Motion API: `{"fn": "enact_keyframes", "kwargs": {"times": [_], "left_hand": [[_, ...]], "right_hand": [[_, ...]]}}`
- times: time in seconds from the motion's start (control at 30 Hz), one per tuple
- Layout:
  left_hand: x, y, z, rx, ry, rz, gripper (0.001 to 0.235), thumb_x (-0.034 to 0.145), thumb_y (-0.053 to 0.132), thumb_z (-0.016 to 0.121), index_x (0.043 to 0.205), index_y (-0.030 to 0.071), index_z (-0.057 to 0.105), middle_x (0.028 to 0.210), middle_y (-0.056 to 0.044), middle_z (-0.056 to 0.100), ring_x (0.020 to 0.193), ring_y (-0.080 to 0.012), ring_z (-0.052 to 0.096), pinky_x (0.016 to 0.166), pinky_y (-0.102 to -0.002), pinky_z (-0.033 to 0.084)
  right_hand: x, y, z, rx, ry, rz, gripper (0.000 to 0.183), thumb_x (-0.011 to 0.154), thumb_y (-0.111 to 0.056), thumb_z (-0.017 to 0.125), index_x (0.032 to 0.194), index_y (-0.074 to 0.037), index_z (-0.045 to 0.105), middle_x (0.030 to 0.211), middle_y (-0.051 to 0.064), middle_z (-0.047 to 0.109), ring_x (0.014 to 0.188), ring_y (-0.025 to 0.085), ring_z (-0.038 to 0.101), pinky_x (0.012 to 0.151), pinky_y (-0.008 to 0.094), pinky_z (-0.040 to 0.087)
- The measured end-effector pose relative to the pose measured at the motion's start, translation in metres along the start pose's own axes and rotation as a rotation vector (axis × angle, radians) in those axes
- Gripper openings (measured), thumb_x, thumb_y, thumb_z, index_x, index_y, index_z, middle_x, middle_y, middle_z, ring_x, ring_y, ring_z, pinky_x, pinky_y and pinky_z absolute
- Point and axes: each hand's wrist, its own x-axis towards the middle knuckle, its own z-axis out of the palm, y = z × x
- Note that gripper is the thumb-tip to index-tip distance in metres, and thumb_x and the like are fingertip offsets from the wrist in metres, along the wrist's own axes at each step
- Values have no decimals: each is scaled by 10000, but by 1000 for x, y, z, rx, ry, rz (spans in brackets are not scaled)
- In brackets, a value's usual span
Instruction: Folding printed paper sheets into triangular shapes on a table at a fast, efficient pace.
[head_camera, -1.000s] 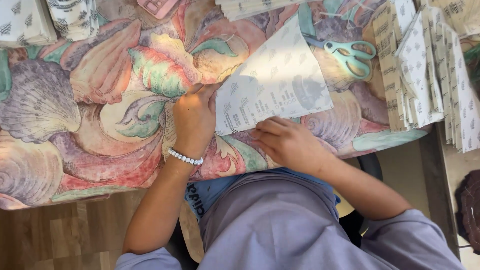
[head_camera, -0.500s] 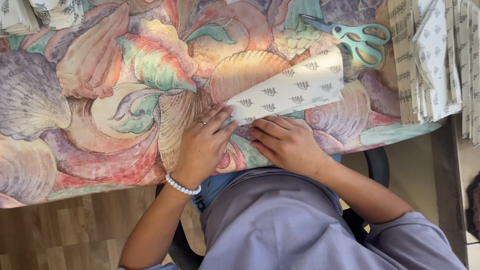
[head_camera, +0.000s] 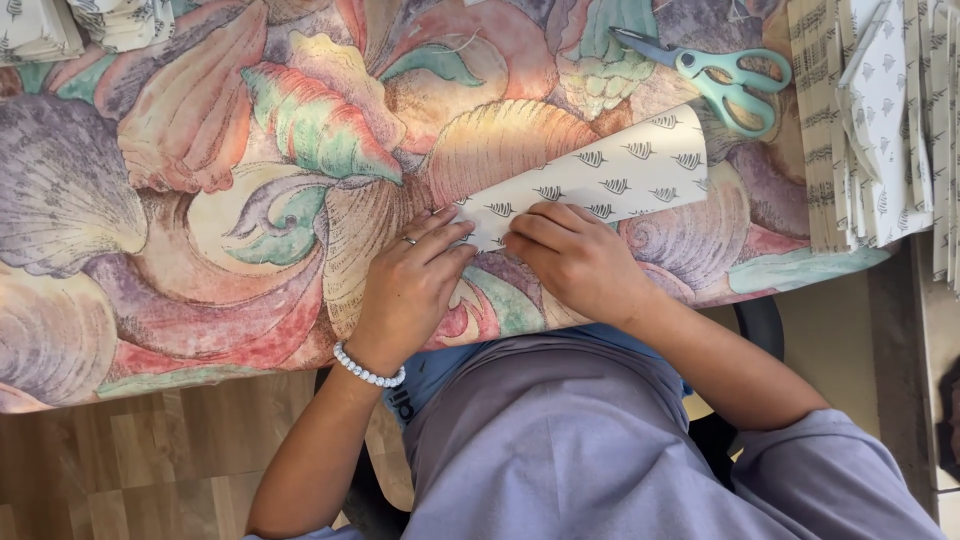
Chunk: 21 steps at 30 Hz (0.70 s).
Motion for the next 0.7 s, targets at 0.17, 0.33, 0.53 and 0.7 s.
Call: {"fn": "enact_keyframes", "kwargs": {"times": [0.17, 0.33, 0.53, 0.7], "left_hand": [[-3, 2, 1, 62, -4, 34, 135, 1019, 158, 618, 1021, 98, 738, 1156, -55, 726, 1218, -285, 656, 1090, -466, 502], [-4, 8, 6, 213, -15, 100, 146, 1032, 151, 567, 1036, 85, 697, 1039, -57, 690, 1130, -257, 660, 1093, -457, 482], [-10, 3, 9, 254, -44, 88, 225, 1014, 151, 522, 1139, 145, 709, 1017, -45, 655, 993, -245, 655, 1007, -428, 509], [-10, -2, 11, 277, -11, 101, 173, 996, 193, 578, 1107, 191, 711, 1001, -18, 637, 960, -225, 651, 1005, -415, 515]], "right_hand": [[-6, 2, 3, 17, -38, 7, 214, 1045, -45, 535, 932, -15, 714, 987, 103, 661, 953, 293, 672, 813, 383, 568], [-7, 1, 4, 17, -35, 19, 228, 1054, -30, 514, 932, 5, 703, 975, 118, 649, 934, 303, 665, 791, 379, 565], [-11, 11, -27, 1, -119, 51, 218, 1020, 15, 567, 886, 33, 738, 938, 133, 676, 923, 282, 685, 796, 353, 570], [-27, 25, -31, -64, -120, 0, 224, 1051, -13, 518, 932, 19, 705, 961, 129, 647, 917, 296, 674, 779, 356, 579]]}}
